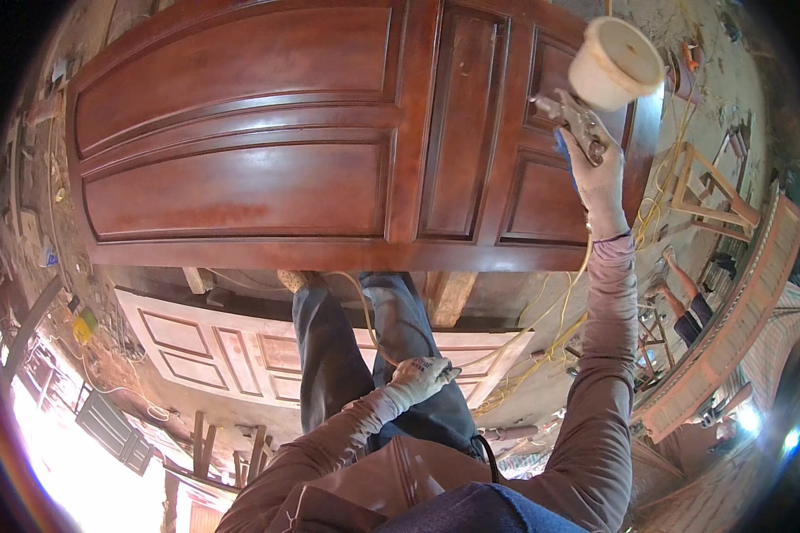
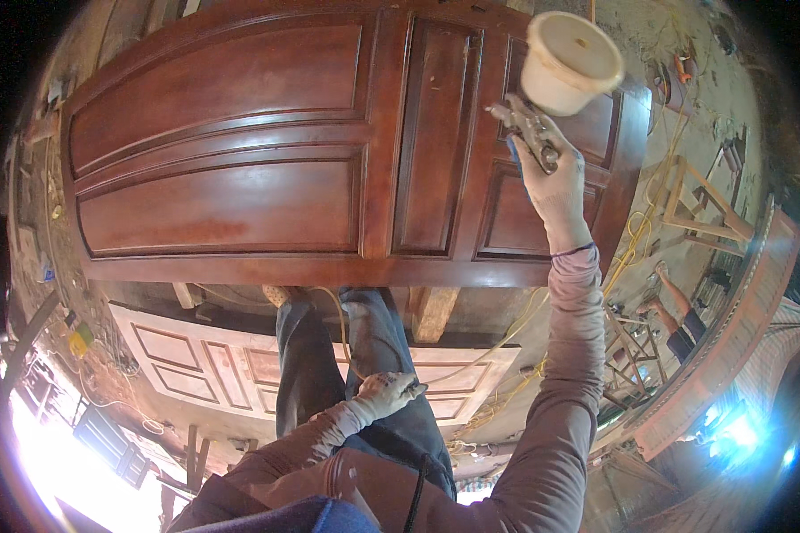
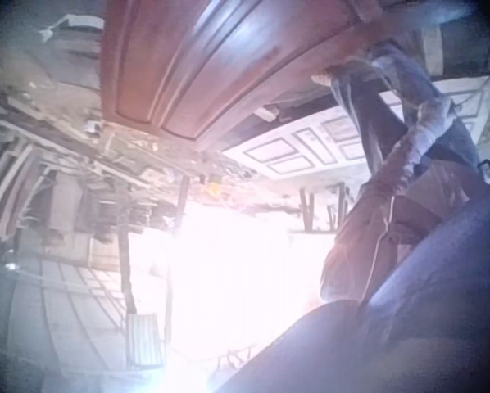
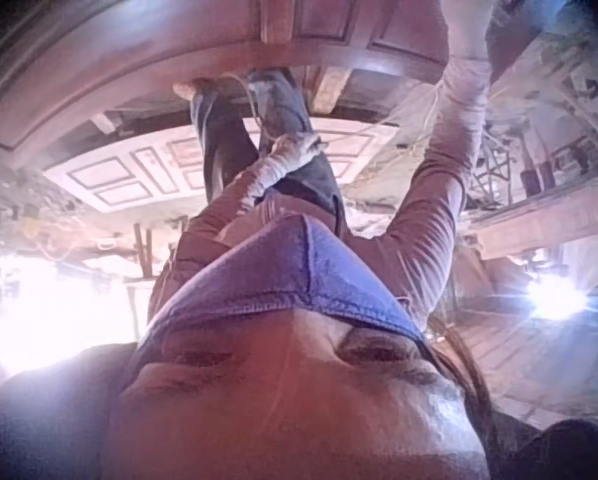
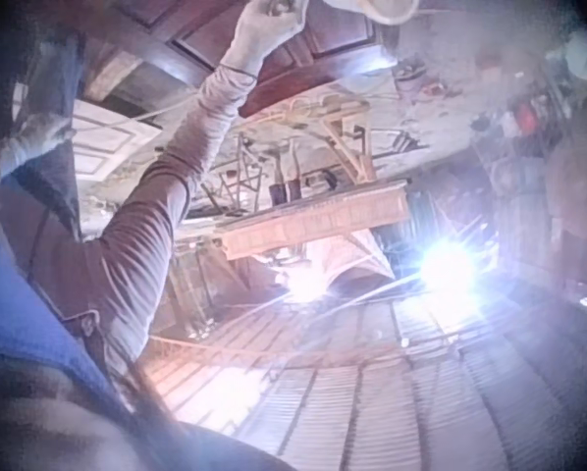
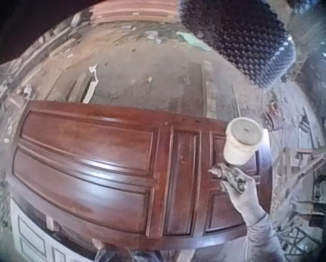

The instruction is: The person uses a spray gun to apply a reddish-brown finish to a wooden door, moving the gun in steady horizontal passes across the surface. The person then refills the spray gun from a yellow container and continues spraying the door.

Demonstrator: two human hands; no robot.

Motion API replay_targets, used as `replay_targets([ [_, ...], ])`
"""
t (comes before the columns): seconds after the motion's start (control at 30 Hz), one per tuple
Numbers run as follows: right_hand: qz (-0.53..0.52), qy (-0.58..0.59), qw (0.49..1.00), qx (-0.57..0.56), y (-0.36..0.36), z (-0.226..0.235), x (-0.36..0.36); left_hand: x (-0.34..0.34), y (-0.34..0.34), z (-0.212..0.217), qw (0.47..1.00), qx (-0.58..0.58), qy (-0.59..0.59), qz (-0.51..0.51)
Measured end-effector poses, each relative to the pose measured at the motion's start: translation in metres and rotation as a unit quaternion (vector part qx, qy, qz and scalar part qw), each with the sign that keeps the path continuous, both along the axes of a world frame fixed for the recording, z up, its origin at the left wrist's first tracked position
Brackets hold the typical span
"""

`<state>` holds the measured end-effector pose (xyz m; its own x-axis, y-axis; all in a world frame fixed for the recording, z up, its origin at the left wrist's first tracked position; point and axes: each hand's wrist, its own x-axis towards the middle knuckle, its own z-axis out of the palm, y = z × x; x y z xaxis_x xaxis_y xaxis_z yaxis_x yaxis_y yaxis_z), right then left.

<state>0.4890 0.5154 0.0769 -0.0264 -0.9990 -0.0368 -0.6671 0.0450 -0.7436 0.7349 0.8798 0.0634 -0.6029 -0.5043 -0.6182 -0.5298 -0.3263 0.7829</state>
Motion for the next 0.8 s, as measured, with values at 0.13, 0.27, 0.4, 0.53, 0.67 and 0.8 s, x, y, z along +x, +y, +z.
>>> replay_targets([
  [0.13, 0.010, 0.056, 0.991, 0.124, -0.025, -0.019, -0.010, -0.008, 0.004, -0.003, 1.000, -0.010, 0.016, 0.008],
  [0.27, -0.023, 0.079, 0.988, -0.134, -0.063, -0.031, -0.007, -0.016, 0.002, -0.011, 0.998, -0.043, 0.007, 0.034],
  [0.4, -0.042, 0.114, 0.979, -0.164, -0.061, -0.031, -0.004, -0.007, -0.003, -0.009, 0.996, -0.062, -0.037, 0.056],
  [0.53, -0.005, 0.112, 0.994, 0.010, -0.003, -0.005, -0.010, 0.013, -0.001, -0.004, 0.998, -0.047, -0.024, 0.027],
  [0.67, 0.000, 0.036, 0.986, 0.161, 0.031, 0.011, -0.019, 0.012, 0.006, -0.002, 0.999, -0.036, -0.031, 0.003],
  [0.8, 0.019, 0.155, 0.987, 0.031, 0.005, -0.001, -0.030, 0.006, -0.005, 0.001, 0.998, -0.047, 0.024, 0.040],
])
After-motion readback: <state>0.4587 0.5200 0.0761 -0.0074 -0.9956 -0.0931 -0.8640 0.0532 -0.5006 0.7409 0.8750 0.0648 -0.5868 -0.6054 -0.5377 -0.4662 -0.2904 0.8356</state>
